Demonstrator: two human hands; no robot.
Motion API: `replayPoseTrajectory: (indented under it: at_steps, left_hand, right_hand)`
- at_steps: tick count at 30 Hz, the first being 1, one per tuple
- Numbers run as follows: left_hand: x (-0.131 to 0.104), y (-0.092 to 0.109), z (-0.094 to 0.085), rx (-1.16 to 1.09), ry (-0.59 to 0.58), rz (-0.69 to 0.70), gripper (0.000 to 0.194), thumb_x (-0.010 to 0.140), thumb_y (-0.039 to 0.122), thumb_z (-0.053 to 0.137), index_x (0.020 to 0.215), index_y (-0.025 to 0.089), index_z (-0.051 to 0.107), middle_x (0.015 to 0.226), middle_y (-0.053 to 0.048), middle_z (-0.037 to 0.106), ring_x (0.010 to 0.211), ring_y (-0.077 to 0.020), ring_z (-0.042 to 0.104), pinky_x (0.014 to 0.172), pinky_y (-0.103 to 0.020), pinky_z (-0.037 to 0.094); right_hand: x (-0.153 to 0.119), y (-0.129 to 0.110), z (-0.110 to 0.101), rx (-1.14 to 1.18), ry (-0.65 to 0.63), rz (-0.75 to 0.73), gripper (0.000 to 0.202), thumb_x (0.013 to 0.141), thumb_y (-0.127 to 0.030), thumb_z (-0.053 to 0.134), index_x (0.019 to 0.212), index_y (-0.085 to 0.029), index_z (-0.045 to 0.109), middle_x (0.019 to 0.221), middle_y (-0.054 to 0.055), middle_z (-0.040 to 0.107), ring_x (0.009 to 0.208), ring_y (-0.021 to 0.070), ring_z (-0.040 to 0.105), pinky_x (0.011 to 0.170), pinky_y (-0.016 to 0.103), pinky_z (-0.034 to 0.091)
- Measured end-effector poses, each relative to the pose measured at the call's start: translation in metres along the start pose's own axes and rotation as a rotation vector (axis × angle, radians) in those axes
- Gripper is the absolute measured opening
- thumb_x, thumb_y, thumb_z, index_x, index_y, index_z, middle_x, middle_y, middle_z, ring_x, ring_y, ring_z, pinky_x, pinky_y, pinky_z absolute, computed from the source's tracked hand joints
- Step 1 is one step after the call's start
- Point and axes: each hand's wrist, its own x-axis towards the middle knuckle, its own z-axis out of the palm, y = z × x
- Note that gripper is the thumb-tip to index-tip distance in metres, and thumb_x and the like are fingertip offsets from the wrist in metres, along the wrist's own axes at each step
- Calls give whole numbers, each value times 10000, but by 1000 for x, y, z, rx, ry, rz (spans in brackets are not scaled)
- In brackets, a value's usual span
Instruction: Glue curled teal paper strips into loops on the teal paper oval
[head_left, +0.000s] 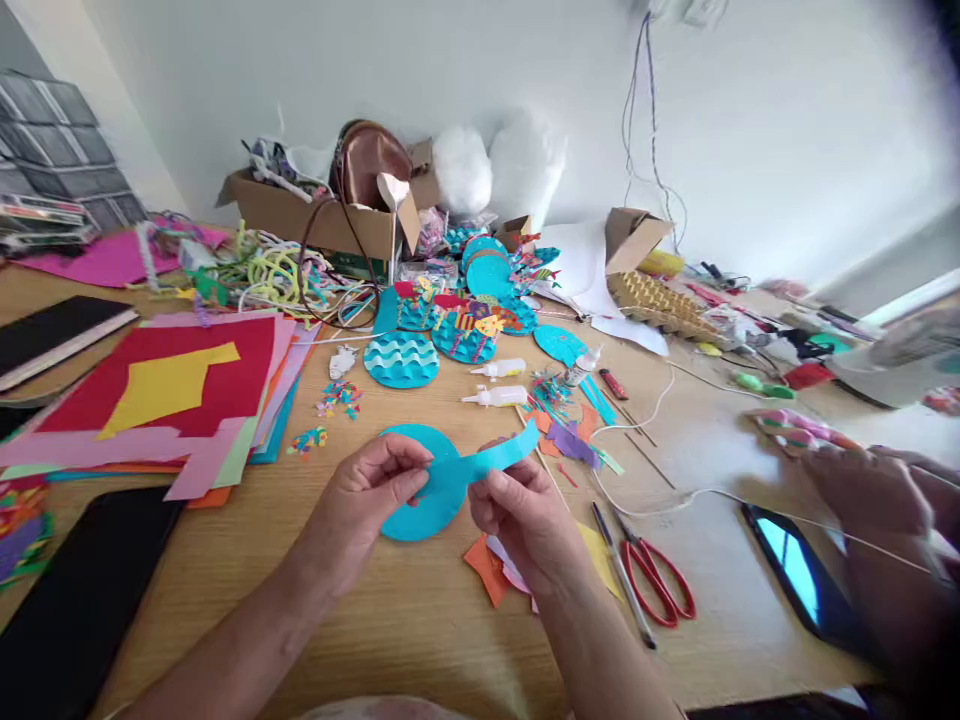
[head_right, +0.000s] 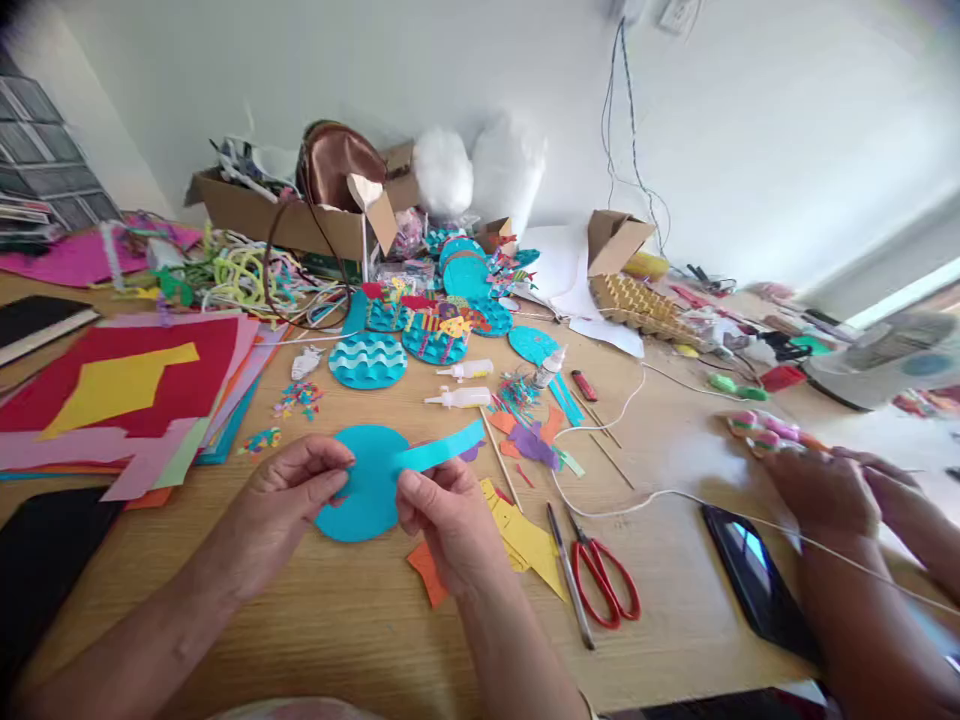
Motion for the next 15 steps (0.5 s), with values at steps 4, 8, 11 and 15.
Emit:
replayPoseTrajectory:
  at_steps: [4,8,11,15]
  left_hand:
    - [-4,-2,-8,16,36,-2,114,663,230,669,752,184,615,682,43,576,624,-72,498,557,-159,398]
    - [-7,-5,-20,93,64,-6,132,681,254,652,785,185,610,703,34,592,659,-87,527,598,-178,422]
    - [-13,-6,-36,255,111,57,171,729,297,600,862,191,605,816,3,629,734,-123,571,636,-214,456]
    - [-27,-11,-68,691,191,248,186,809,298,488,892,189,613,873,-28,645,815,-165,596,727,-281,481]
  right_hand:
    - [11,-1,2,-133,-8,55,221,627,-305,720,581,-165,555,458,-47,514,412,48,413,394,177,274]
    - [23,0,5,-298,-101,101,261,660,-340,681,534,-160,541,474,-36,528,404,54,431,399,191,291]
    - [30,5,8,-380,-89,60,262,651,-338,677,528,-164,523,453,-54,483,405,51,406,409,192,289]
    - [35,18,12,-492,-38,52,228,634,-335,671,568,-162,539,461,-69,434,423,43,342,416,190,256]
